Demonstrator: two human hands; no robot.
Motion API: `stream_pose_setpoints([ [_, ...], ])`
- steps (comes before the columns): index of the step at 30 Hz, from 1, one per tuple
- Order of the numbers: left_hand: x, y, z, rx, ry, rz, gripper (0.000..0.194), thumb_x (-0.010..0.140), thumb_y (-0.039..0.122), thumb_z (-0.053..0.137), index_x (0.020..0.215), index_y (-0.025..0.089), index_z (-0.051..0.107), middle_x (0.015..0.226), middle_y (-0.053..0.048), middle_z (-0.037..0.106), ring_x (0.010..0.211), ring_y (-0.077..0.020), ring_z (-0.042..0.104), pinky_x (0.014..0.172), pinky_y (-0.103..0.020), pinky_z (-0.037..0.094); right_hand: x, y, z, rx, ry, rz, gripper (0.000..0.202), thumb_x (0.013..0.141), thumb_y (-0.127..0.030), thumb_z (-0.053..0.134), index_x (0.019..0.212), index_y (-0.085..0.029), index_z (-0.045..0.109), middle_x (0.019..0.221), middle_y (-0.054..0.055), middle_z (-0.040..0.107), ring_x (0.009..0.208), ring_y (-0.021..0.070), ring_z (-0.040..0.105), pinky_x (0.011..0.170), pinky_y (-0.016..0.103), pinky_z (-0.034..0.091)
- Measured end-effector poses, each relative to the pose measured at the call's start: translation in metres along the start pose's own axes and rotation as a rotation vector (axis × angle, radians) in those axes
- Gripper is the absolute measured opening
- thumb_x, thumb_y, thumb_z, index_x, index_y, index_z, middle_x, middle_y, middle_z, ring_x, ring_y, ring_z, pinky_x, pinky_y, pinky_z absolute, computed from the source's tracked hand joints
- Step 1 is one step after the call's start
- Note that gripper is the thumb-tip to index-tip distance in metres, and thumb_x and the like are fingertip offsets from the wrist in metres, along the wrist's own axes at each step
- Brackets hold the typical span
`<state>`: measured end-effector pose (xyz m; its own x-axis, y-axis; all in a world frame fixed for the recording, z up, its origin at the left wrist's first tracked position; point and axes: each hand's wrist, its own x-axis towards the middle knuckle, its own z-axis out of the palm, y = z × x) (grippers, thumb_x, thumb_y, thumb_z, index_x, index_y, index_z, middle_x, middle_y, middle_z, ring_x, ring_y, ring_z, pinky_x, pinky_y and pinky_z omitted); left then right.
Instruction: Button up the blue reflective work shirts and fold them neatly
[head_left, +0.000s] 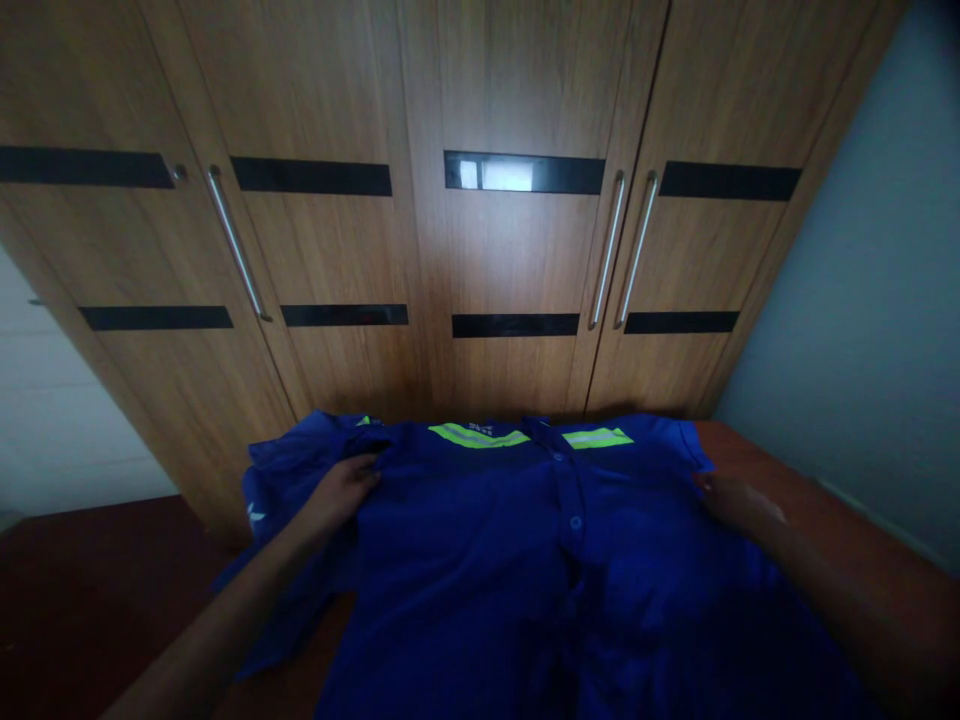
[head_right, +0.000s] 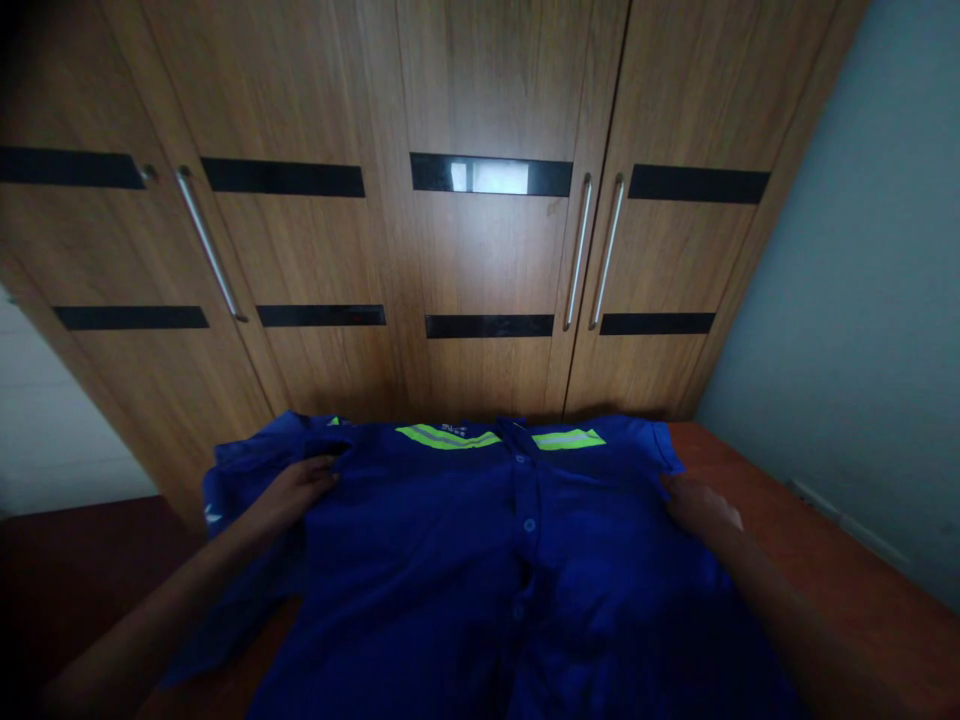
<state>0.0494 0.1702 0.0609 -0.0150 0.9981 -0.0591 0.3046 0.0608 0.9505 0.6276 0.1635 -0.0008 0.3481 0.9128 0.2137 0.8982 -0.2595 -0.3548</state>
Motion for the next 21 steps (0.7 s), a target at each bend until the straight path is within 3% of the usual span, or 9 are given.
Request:
stream_pose_setpoints([
  [2,0.007,-0.006,0.003,0.111,-0.026,0.054,0.027,0.057,0.028,0.067,0.082,0.018,0.071,0.077,-0.004,0.074,0.079,-0.0281,0.068,0.075,-0.034,0.052,-0.005,-0.030,0.011,-0.014,-0.022,-0.050,0.019,0.079,-0.023,0.053,0.088,-0.016,0.069,0.100,0.018,0.069,0.092,0.0311,0.065,0.079,0.042,0.046],
  [4,0.012,-0.008,0.005,0.186,-0.050,0.092,0.024,0.057,0.028,0.067,0.078,0.018,0.072,0.078,-0.005,0.075,0.082,-0.0292,0.068,0.077,-0.034,0.051,-0.007,-0.067,0.022,0.011,-0.057,-0.151,0.026,0.084,-0.024,0.048,0.103,-0.017,0.065,0.114,0.016,0.064,0.107,0.0278,0.059,0.089,0.038,0.042],
  [8,0.013,-0.003,0.007,0.214,-0.018,0.085,0.026,0.061,0.037,0.067,0.077,0.017,0.072,0.074,-0.005,0.074,0.077,-0.0292,0.068,0.073,-0.033,0.051,-0.006,-0.143,0.046,0.089,-0.232,-0.269,0.034,0.091,-0.040,0.041,0.090,-0.019,0.068,0.091,0.008,0.072,0.088,0.0206,0.066,0.076,0.026,0.045],
  [11,0.010,0.004,0.011,0.153,0.014,0.045,0.032,0.063,0.042,0.068,0.081,0.016,0.071,0.069,-0.004,0.073,0.069,-0.0272,0.067,0.067,-0.033,0.051,-0.005,-0.183,0.062,0.113,-0.319,-0.280,0.037,0.088,-0.046,0.047,0.082,-0.017,0.070,0.079,0.006,0.072,0.076,0.0198,0.067,0.068,0.025,0.047],
  [16,0.008,0.008,0.018,0.027,0.027,0.005,0.036,0.064,0.044,0.068,0.086,0.015,0.070,0.064,-0.003,0.071,0.060,-0.0241,0.066,0.060,-0.032,0.051,-0.018,-0.218,0.073,0.082,-0.340,-0.306,0.024,0.078,-0.035,0.062,0.096,-0.019,0.068,0.094,0.006,0.072,0.089,0.0217,0.066,0.075,0.027,0.047],
  [21,0.007,0.006,0.019,-0.044,0.059,-0.005,0.031,0.069,0.043,0.065,0.084,0.016,0.068,0.068,-0.003,0.071,0.062,-0.0219,0.066,0.062,-0.030,0.051,-0.048,-0.226,0.070,0.015,-0.339,-0.352,0.020,0.078,-0.026,0.059,0.094,-0.019,0.068,0.106,0.011,0.068,0.101,0.0253,0.063,0.084,0.031,0.044],
])
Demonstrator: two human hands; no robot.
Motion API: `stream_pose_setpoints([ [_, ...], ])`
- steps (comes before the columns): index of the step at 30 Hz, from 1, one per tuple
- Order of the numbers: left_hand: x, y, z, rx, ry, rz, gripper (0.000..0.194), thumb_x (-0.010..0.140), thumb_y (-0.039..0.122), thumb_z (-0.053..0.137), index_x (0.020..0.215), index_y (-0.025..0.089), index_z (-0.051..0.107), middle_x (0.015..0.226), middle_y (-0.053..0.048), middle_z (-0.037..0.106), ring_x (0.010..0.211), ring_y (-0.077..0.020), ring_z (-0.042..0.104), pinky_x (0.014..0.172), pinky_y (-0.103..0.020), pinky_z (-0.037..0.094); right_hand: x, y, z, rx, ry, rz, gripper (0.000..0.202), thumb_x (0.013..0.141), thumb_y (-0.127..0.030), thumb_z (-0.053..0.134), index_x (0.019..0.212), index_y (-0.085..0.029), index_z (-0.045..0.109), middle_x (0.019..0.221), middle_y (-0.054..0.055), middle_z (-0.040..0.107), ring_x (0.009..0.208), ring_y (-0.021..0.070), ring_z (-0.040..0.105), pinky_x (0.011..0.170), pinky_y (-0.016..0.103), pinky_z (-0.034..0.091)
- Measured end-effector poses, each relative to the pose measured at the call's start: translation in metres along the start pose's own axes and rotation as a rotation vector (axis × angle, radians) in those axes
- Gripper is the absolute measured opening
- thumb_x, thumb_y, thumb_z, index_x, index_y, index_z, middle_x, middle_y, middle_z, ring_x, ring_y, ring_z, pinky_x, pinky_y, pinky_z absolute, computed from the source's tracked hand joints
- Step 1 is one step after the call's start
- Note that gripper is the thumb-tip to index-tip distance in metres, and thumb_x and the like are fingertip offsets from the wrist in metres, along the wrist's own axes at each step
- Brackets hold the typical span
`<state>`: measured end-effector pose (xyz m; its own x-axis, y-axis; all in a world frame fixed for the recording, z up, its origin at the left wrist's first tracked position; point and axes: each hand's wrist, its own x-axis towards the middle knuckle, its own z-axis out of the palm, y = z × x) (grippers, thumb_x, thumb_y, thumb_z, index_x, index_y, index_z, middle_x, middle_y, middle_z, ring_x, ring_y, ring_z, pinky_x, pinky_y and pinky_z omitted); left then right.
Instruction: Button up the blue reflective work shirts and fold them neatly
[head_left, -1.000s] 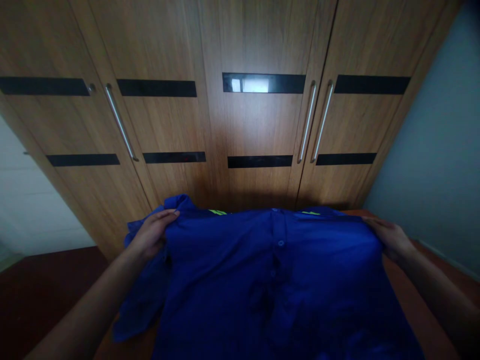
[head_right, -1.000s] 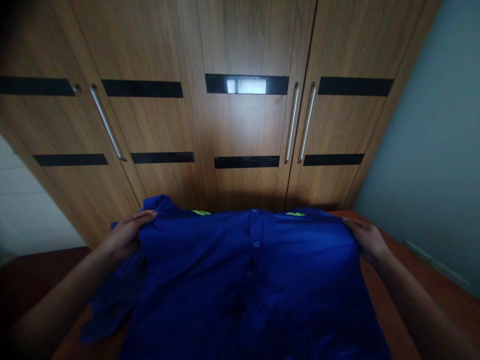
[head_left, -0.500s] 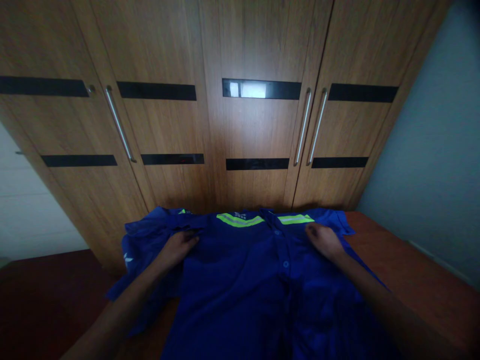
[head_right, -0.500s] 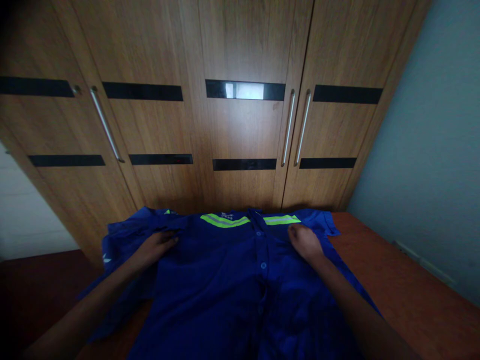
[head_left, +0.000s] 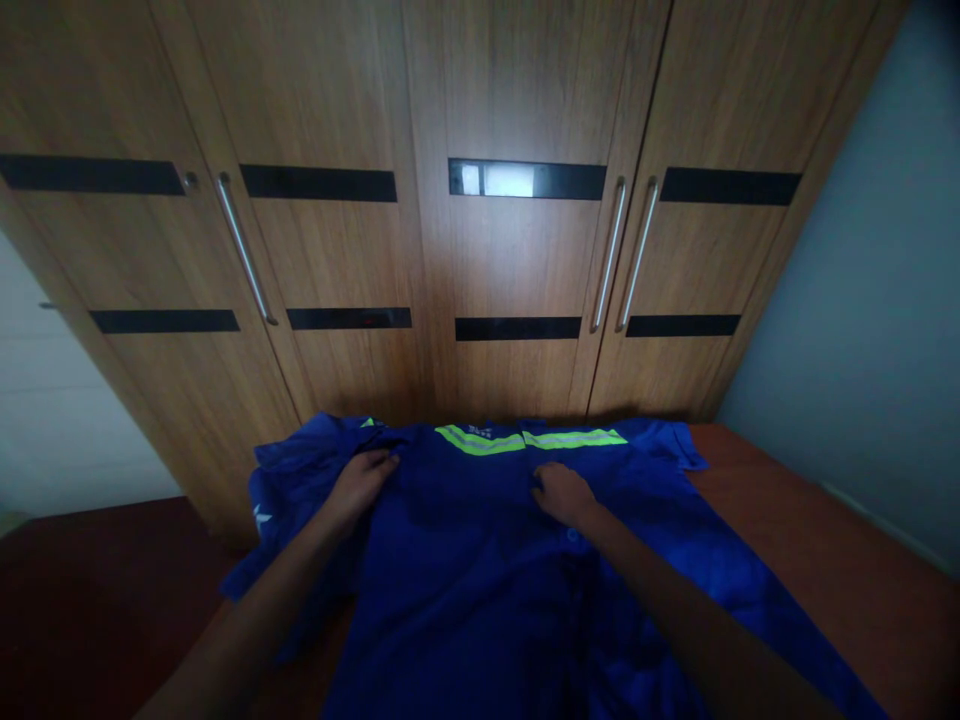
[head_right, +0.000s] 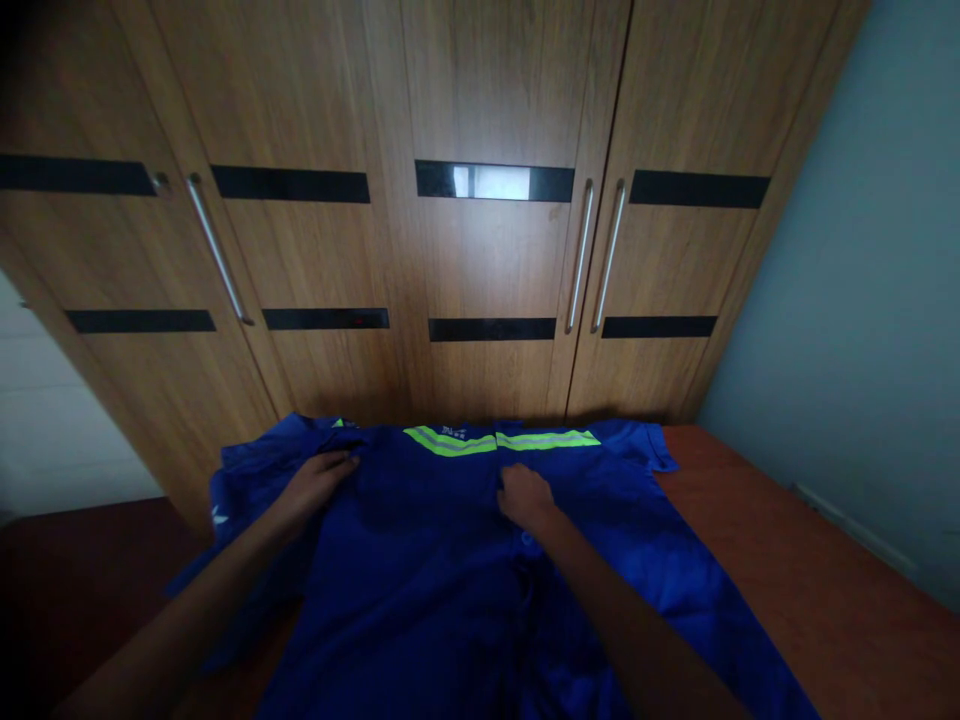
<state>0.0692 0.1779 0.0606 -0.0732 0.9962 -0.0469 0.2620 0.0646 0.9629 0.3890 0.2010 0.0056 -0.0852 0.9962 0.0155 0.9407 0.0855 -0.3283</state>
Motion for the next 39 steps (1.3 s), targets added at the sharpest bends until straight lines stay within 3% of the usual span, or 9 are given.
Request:
stream_pose_setpoints([
  [8,-0.037,0.014,0.001,-0.139,-0.084,-0.099,0.048,0.069,0.045,0.070,0.109,0.021,0.059,0.098,-0.005,0.072,0.085,-0.0223,0.069,0.070,-0.029,0.054,-0.056,0.030,-0.020,0.015,0.013,0.070,0.049,0.084,-0.054,0.047,0.112,-0.017,0.060,0.109,0.012,0.067,0.102,0.0267,0.062,0.084,0.034,0.046],
  [12,-0.045,0.007,0.000,-0.115,-0.094,-0.136,0.062,0.063,0.040,0.076,0.117,0.020,0.053,0.102,-0.008,0.071,0.086,-0.0253,0.069,0.069,-0.033,0.055,-0.072,0.024,-0.030,-0.045,0.062,-0.023,0.044,0.078,-0.045,0.059,0.113,-0.018,0.058,0.113,0.012,0.064,0.108,0.0288,0.057,0.087,0.037,0.044],
  [17,-0.033,0.006,0.001,-0.179,0.018,-0.026,0.063,0.063,0.023,0.075,0.120,0.020,0.049,0.090,-0.005,0.071,0.075,-0.0212,0.069,0.068,-0.032,0.055,-0.071,-0.006,-0.029,0.034,0.087,-0.080,0.043,0.075,-0.017,0.060,0.118,-0.021,0.054,0.111,0.011,0.061,0.103,0.0264,0.059,0.086,0.038,0.045],
  [22,-0.023,0.013,0.002,-0.184,0.257,-0.011,0.039,0.073,0.020,0.067,0.110,0.019,0.056,0.087,-0.003,0.068,0.069,-0.0142,0.066,0.065,-0.024,0.052,-0.072,-0.014,-0.019,0.459,-0.134,-0.251,0.045,0.079,-0.035,0.060,0.122,-0.022,0.053,0.107,0.007,0.063,0.086,0.0182,0.064,0.068,0.028,0.051],
  [26,-0.038,0.005,-0.005,-0.358,0.126,-0.073,0.024,0.074,0.028,0.067,0.095,0.017,0.061,0.078,-0.003,0.069,0.068,-0.0150,0.066,0.065,-0.024,0.051,-0.078,0.035,-0.023,0.903,-0.128,-0.159,0.044,0.079,-0.046,0.054,0.115,-0.020,0.056,0.108,0.009,0.065,0.086,0.0194,0.065,0.063,0.029,0.053],
  [30,-0.073,0.000,-0.017,-0.373,-0.127,-0.128,0.020,0.074,0.034,0.068,0.086,0.018,0.065,0.086,-0.004,0.072,0.082,-0.0176,0.067,0.077,-0.024,0.051,-0.091,0.128,-0.040,0.360,0.233,0.198,0.031,0.081,-0.036,0.048,0.103,-0.021,0.062,0.098,0.008,0.070,0.090,0.0230,0.067,0.077,0.033,0.051],
  [32,-0.090,0.000,-0.020,-0.266,-0.205,-0.184,0.027,0.075,0.042,0.067,0.090,0.020,0.067,0.090,-0.003,0.072,0.084,-0.0200,0.067,0.077,-0.027,0.052,-0.101,0.169,-0.048,0.255,0.270,0.304,0.028,0.079,-0.035,0.050,0.094,-0.018,0.066,0.098,0.015,0.070,0.097,0.0316,0.065,0.082,0.041,0.048],
  [35,-0.105,0.000,-0.019,-0.112,-0.261,-0.181,0.031,0.069,0.048,0.069,0.086,0.021,0.069,0.085,-0.002,0.073,0.078,-0.0235,0.067,0.072,-0.030,0.053,-0.116,0.201,-0.051,0.173,0.201,0.423,0.027,0.079,-0.041,0.052,0.082,-0.021,0.070,0.089,0.014,0.072,0.094,0.0323,0.067,0.079,0.039,0.049],
  [39,-0.102,-0.005,-0.013,0.010,-0.123,-0.106,0.029,0.062,0.048,0.071,0.070,0.020,0.066,0.065,-0.001,0.069,0.066,-0.0256,0.066,0.059,-0.031,0.052,-0.122,0.199,-0.045,0.431,-0.067,0.345,0.038,0.082,-0.046,0.046,0.081,-0.019,0.072,0.083,0.011,0.074,0.082,0.0278,0.070,0.072,0.034,0.052],
])
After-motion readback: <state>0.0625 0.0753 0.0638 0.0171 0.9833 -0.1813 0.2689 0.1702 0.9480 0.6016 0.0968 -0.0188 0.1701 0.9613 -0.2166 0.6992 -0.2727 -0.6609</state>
